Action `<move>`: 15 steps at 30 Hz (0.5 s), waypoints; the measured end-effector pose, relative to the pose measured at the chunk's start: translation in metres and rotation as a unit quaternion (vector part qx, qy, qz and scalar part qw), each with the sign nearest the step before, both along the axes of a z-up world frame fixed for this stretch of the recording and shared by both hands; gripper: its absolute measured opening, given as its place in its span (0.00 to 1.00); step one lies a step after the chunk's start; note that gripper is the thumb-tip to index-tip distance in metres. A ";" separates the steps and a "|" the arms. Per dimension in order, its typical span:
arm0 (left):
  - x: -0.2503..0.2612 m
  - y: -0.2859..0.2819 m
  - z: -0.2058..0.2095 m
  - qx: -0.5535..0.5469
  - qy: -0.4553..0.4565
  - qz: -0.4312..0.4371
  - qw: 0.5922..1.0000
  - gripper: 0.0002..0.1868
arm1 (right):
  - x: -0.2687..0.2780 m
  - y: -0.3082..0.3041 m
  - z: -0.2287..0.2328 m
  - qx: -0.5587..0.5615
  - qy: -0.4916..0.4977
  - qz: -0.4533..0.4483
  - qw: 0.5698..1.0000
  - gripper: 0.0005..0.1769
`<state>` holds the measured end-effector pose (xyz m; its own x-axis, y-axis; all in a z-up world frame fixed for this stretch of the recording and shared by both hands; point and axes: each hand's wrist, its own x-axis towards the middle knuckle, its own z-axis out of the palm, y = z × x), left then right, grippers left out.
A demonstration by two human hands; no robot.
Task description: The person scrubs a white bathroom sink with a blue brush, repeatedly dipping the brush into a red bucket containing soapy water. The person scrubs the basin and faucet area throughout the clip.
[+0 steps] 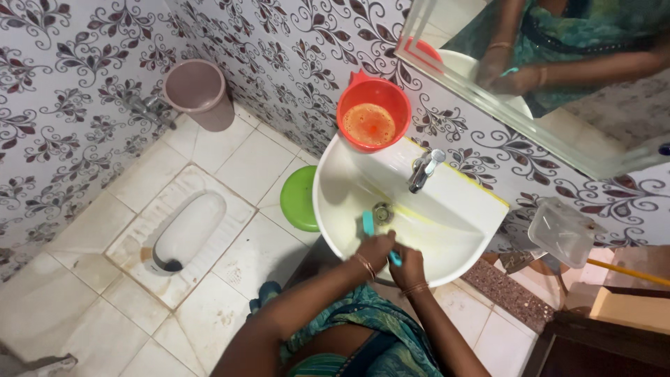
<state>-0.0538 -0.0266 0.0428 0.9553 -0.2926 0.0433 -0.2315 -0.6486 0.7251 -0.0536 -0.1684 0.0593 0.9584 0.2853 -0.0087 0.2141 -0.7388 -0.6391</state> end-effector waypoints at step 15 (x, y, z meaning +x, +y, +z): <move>0.068 0.005 -0.055 0.105 -0.057 0.031 0.992 0.11 | 0.052 0.013 -0.041 0.090 -0.030 -0.023 0.995 0.16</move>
